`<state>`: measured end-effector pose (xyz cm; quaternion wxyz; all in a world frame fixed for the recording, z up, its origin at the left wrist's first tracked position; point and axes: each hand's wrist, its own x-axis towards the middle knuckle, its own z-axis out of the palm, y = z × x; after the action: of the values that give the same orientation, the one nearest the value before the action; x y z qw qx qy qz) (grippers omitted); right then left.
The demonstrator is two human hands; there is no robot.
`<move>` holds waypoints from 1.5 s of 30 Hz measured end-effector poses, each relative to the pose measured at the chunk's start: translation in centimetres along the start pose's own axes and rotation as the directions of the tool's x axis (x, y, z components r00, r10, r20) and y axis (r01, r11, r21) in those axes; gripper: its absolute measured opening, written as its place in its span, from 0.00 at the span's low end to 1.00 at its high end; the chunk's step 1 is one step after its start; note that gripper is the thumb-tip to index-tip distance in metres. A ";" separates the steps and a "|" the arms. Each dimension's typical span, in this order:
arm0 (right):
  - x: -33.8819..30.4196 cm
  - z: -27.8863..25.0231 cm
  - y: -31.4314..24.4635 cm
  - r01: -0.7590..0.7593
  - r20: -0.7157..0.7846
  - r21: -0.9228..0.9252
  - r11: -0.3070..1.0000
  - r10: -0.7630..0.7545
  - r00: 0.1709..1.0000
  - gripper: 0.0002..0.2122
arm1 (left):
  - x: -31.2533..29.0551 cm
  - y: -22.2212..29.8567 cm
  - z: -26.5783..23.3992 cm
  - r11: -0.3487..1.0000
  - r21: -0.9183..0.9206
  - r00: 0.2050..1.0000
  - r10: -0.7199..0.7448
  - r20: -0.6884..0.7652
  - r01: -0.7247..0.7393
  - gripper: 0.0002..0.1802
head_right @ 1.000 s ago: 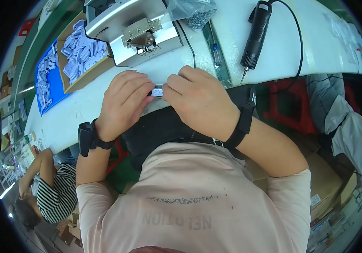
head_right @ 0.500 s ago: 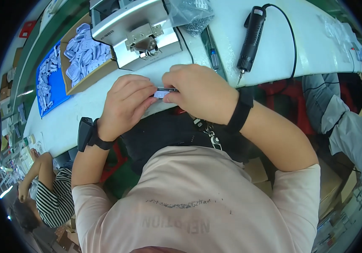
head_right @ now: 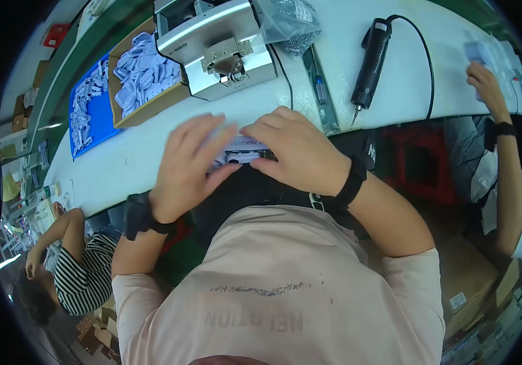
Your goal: The person picks up a white plastic component from a box, fits it onto a handheld fan base, and secures it using a power screwdriver. They then pick up a fan blade assembly, attach it to the base, and press the parts together by hand before setting the completed fan aside.
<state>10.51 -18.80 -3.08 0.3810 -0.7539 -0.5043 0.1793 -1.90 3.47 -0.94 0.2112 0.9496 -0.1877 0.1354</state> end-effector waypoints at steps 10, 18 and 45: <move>-0.1 1.1 1.1 0.060 -0.035 -0.070 0.996 -0.063 0.997 0.23 | 0.6 -0.1 0.8 0.972 -0.108 0.955 -0.181 0.235 0.211 0.28; 0.4 0.7 1.4 0.039 0.034 -0.067 0.997 -0.037 0.999 0.22 | 1.2 0.6 0.5 0.952 -0.109 0.926 -0.247 0.285 0.287 0.27; -1.0 2.2 2.1 0.174 -0.090 -0.280 0.944 -0.206 0.974 0.25 | 1.6 1.4 1.6 0.976 0.201 0.969 -0.130 0.212 0.087 0.26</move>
<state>9.90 -19.28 -6.21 0.3193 -0.7557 -0.5712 0.0264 -0.73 1.10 -1.28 0.1042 0.9835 -0.1441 0.0332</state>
